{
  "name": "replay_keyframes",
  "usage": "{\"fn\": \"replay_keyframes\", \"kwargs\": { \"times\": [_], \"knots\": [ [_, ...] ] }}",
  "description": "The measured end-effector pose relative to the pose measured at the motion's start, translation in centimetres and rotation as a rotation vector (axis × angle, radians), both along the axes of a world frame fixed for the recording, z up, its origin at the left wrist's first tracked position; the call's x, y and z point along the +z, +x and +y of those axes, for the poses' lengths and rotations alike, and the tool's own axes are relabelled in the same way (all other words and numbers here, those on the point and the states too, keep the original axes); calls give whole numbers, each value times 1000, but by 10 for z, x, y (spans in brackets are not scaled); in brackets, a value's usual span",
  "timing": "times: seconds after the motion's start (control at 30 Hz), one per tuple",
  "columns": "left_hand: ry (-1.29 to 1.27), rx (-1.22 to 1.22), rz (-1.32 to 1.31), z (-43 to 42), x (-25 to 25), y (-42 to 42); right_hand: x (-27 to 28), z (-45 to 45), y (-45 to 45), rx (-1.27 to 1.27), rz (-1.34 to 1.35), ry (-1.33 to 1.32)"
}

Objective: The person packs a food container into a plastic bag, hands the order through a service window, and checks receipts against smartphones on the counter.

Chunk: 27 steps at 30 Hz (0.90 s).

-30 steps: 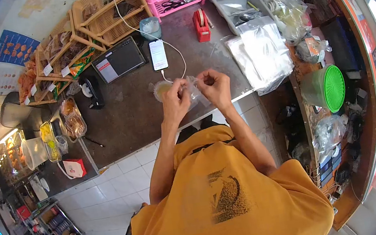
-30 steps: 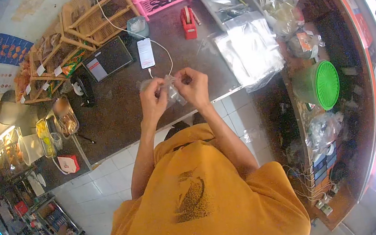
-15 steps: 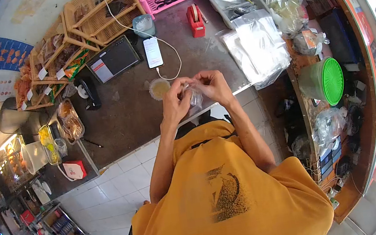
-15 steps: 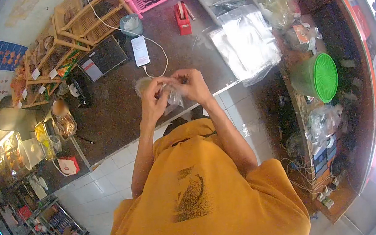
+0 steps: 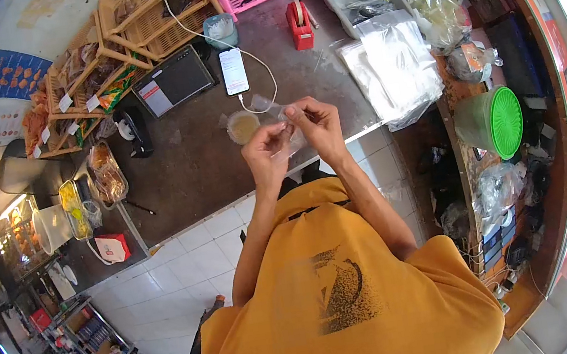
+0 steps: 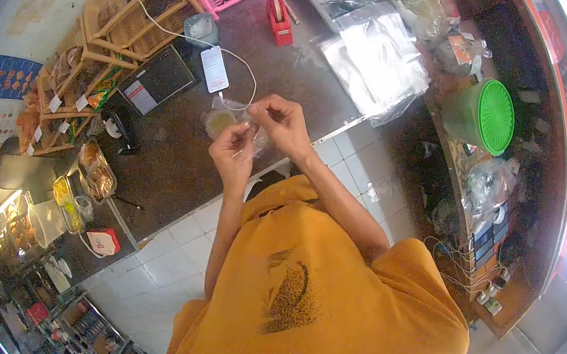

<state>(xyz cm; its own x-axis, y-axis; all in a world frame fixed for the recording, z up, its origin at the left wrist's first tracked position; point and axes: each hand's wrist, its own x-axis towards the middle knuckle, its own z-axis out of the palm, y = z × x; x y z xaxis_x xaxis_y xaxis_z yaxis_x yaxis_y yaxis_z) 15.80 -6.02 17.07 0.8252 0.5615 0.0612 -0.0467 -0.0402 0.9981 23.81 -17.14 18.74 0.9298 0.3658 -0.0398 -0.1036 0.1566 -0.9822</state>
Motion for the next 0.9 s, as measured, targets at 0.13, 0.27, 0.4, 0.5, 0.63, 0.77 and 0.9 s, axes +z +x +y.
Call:
{"fn": "replay_keyframes", "kwargs": {
  "times": [0.13, 0.27, 0.4, 0.5, 0.63, 0.77, 0.9],
  "knots": [
    [-101, 82, 133, 5, 4, -1, 18, -4, -9, 127, -214, -255],
    [-247, 35, 177, 6, 7, -8, -14, -2, -4, -100, -524, -512],
    [-385, -11, 192, -13, 4, -10, 5, -4, 4, -191, -389, -575],
    [-237, 67, 146, -3, -10, -9, 10, -2, -12, -57, -545, -521],
    [235, 79, 74, 2, -13, -16, -18, -20, 15, -139, -594, -597],
    [113, 45, 193, 9, -18, -14, -13, -9, 7, -158, -369, -559],
    [121, 103, 254, 25, -61, -8, -17, -3, -18, -41, -279, -377]
  ]
}}
